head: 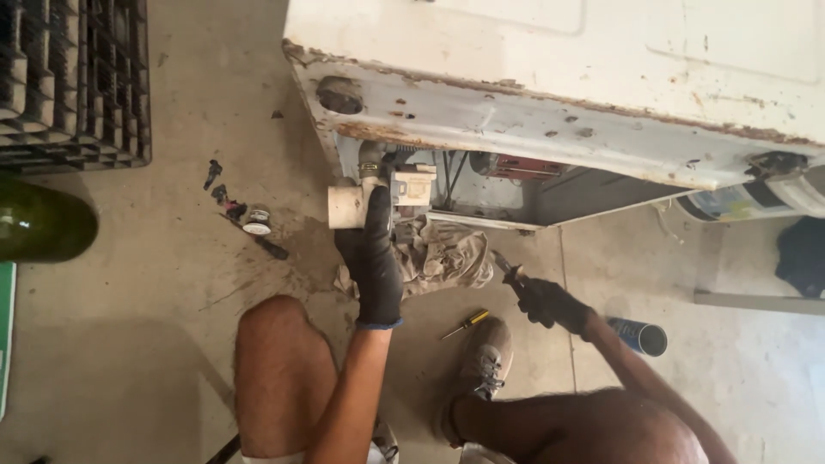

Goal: Disconnecting a pump and hoses from the bottom of a washing machine using pliers and a screwdriver

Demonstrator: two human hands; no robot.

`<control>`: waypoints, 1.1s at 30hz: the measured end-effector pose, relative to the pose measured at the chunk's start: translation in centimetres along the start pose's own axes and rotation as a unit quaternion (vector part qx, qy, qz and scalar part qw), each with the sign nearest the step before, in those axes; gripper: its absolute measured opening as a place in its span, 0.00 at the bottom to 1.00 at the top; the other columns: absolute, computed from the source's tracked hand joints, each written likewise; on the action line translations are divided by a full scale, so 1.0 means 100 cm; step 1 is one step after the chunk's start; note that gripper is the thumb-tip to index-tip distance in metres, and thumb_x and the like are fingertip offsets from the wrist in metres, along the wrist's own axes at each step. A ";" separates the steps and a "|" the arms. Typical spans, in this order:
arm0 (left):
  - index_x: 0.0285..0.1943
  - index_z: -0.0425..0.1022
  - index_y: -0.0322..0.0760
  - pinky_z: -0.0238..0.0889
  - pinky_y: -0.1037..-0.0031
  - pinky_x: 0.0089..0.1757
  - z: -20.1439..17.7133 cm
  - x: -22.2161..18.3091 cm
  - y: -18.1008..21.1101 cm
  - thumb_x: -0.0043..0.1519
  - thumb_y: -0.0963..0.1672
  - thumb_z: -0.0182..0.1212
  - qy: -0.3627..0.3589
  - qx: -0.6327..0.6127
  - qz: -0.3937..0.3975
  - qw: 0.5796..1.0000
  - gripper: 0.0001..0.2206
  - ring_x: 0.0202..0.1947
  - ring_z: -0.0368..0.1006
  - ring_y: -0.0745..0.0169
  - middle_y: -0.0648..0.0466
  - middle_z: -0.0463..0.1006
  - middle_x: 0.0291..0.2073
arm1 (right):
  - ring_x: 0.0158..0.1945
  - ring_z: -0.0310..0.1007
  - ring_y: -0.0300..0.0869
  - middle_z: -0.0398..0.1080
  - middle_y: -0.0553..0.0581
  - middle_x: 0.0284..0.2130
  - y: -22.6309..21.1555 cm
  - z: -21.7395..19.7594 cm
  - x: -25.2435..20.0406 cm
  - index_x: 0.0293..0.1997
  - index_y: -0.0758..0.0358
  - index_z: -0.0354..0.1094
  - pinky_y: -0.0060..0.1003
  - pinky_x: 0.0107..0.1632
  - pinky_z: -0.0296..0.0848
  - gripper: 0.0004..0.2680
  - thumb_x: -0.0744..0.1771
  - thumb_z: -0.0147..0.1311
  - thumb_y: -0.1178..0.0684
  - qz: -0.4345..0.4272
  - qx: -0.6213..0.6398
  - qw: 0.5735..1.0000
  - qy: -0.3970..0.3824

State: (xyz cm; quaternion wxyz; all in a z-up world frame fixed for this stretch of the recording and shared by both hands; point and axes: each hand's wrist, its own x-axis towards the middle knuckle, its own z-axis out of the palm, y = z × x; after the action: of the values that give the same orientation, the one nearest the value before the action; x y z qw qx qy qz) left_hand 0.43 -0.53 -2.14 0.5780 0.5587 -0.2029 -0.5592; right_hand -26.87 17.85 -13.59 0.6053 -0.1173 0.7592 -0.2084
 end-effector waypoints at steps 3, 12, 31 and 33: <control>0.64 0.75 0.36 0.69 0.64 0.57 0.000 -0.004 0.001 0.54 0.45 0.77 0.001 -0.021 -0.002 1.000 0.27 0.53 0.74 0.67 0.50 0.80 0.54 | 0.22 0.73 0.46 0.73 0.64 0.26 -0.024 -0.017 -0.020 0.51 0.69 0.68 0.30 0.19 0.64 0.13 0.66 0.57 0.50 -0.167 0.006 0.982 -0.088; 0.64 0.75 0.40 0.65 0.63 0.61 0.001 -0.010 0.004 0.53 0.50 0.76 0.011 0.031 -0.039 0.999 0.30 0.56 0.77 0.60 0.49 0.81 0.54 | 0.40 0.77 0.47 0.76 0.57 0.29 -0.196 -0.005 -0.173 0.51 0.72 0.76 0.51 0.51 0.77 0.15 0.62 0.63 0.54 -0.298 -0.129 0.926 -0.190; 0.49 0.77 0.39 0.77 0.54 0.46 -0.005 0.012 -0.059 0.53 0.52 0.75 -0.090 -0.325 -0.436 0.835 0.22 0.43 0.80 0.43 0.45 0.82 0.44 | 0.56 0.74 0.56 0.75 0.71 0.48 -0.125 0.003 -0.106 0.56 0.75 0.67 0.52 0.60 0.68 0.19 0.59 0.58 0.65 -0.321 0.089 0.898 -0.289; 0.51 0.78 0.35 0.76 0.50 0.50 -0.001 0.009 -0.069 0.54 0.52 0.75 -0.086 -0.344 -0.443 0.824 0.23 0.46 0.80 0.40 0.42 0.82 0.46 | 0.51 0.77 0.59 0.76 0.73 0.40 -0.113 0.012 -0.111 0.46 0.79 0.70 0.57 0.58 0.71 0.14 0.58 0.59 0.62 -0.342 0.143 0.873 -0.316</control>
State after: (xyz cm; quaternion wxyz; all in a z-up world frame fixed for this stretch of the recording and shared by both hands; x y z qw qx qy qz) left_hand -2.11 0.48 -8.50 0.4030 0.3032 0.2230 -0.8342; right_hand -23.89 12.40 1.04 0.7137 -0.3413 0.4020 -0.4609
